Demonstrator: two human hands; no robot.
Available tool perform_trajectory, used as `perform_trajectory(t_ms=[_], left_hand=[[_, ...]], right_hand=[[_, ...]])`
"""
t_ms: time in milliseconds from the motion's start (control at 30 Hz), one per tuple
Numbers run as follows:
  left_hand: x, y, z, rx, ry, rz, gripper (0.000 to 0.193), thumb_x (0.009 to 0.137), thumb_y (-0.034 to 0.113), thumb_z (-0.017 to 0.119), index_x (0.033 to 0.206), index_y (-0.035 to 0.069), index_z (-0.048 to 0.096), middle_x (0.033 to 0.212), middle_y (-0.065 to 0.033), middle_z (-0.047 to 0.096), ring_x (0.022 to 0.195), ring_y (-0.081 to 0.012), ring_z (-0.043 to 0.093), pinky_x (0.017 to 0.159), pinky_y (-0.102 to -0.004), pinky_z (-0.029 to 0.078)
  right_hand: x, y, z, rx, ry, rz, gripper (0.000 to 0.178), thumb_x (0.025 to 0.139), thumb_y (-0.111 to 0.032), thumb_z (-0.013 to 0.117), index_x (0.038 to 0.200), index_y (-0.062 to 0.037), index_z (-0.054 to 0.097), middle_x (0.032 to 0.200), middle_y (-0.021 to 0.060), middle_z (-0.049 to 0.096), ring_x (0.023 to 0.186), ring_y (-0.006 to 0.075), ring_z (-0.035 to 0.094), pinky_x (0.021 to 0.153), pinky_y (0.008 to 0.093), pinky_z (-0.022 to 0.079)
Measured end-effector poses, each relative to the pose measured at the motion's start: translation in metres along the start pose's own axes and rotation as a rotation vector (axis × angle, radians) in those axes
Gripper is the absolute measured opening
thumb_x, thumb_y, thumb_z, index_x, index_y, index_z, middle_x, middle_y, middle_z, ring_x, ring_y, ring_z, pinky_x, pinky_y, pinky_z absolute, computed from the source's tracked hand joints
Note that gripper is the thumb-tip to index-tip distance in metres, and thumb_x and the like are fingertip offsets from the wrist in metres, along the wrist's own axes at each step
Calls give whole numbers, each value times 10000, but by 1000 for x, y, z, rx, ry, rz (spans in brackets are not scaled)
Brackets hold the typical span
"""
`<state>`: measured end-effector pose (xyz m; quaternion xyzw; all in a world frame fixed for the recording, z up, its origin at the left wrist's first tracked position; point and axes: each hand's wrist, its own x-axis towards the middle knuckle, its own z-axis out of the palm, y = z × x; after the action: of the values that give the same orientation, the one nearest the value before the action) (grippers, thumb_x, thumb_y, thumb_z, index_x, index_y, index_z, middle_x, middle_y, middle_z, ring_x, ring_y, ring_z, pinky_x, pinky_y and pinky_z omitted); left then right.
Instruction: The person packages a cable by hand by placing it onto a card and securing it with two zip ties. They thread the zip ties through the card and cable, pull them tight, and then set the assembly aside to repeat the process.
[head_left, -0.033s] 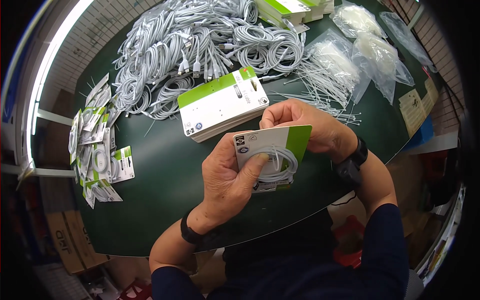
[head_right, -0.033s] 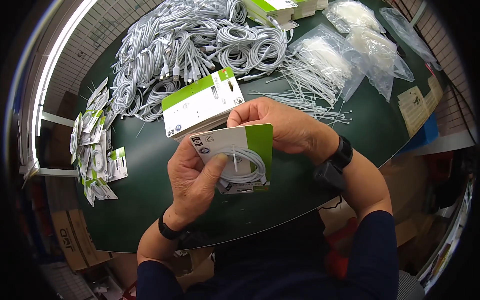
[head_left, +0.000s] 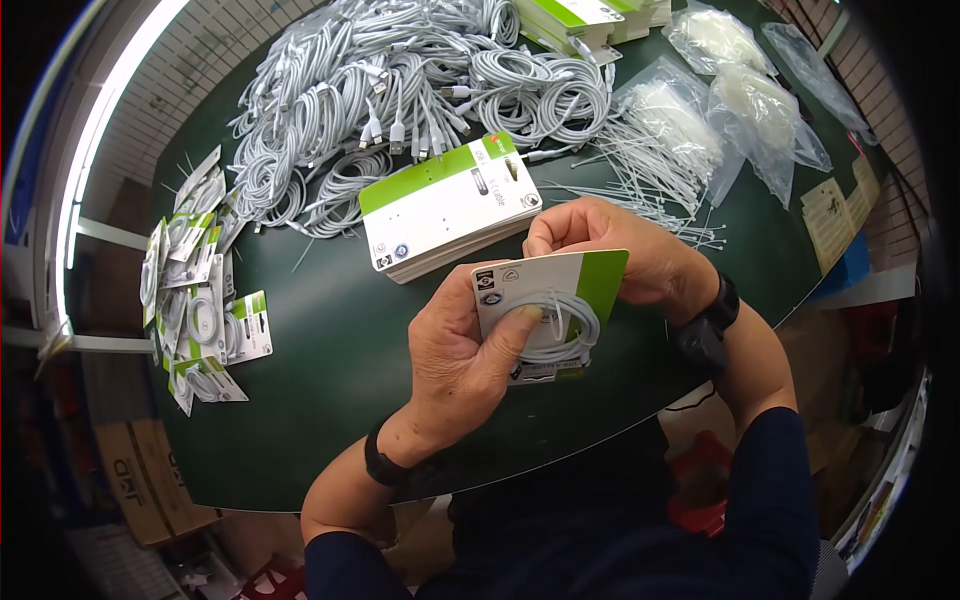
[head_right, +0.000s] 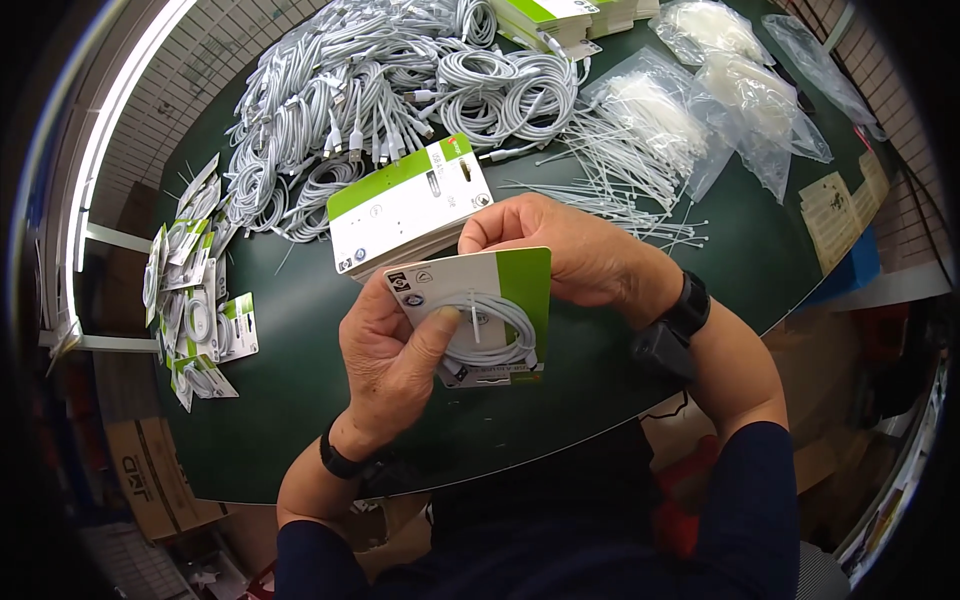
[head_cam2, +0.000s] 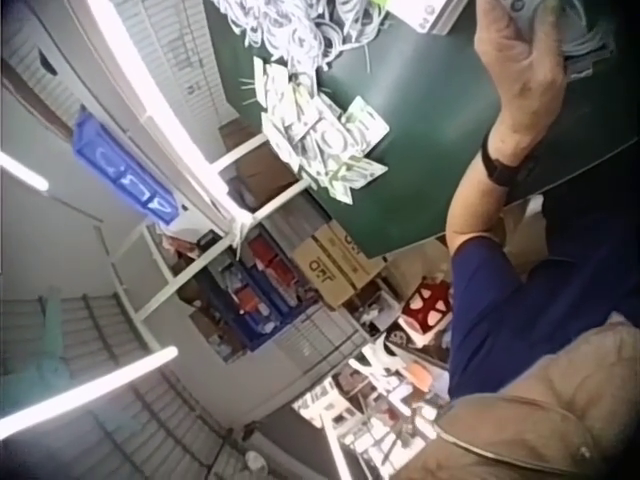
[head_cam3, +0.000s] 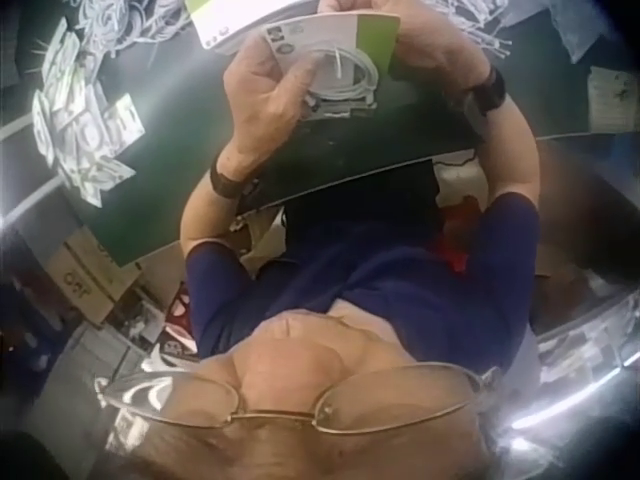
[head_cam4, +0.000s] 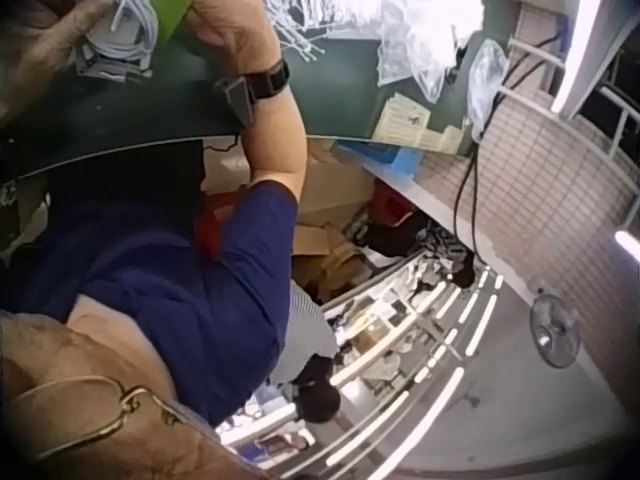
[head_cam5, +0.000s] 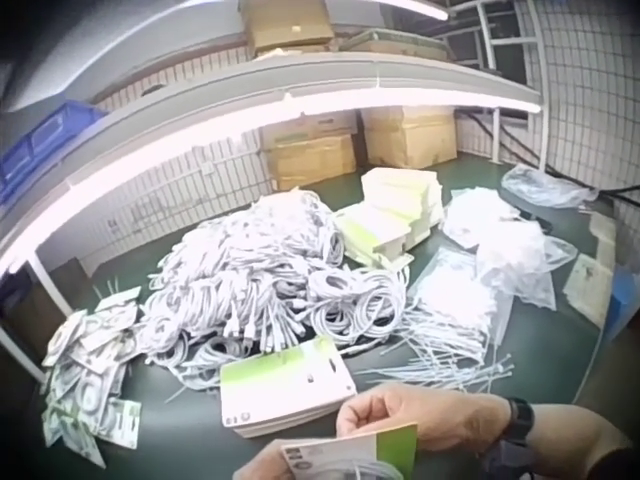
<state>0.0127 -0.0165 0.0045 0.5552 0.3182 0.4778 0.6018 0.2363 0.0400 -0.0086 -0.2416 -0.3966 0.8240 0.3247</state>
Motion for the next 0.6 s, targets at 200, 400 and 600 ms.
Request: perform_trajectory(t_ms=[200,400,600], left_hand=[[3,0,0,-5,12,6,260,1025,14,692,1261,-47,599,1109,-106,742,999,-123,696,888,-283,582],[4,-3,0,-54,47,15,255,1018,5,689,1253,-47,604,1119,-120,748,1002,-134,710,886,-291,592],[2,1,3,-73,65,0,288,981,46,751,1224,-39,620,1088,-113,755,969,-129,716,849,-284,595]], right_hand=[[4,-2,2,-174,88,-90,190,975,-187,758,969,-28,657,897,-15,671,767,51,614,674,200,496],[4,-7,8,-567,367,-232,119,1000,-112,704,963,-21,636,875,-26,634,754,27,564,651,197,468],[1,2,19,-825,470,-333,82,1008,-48,682,984,-17,610,892,-26,609,748,12,523,634,192,453]])
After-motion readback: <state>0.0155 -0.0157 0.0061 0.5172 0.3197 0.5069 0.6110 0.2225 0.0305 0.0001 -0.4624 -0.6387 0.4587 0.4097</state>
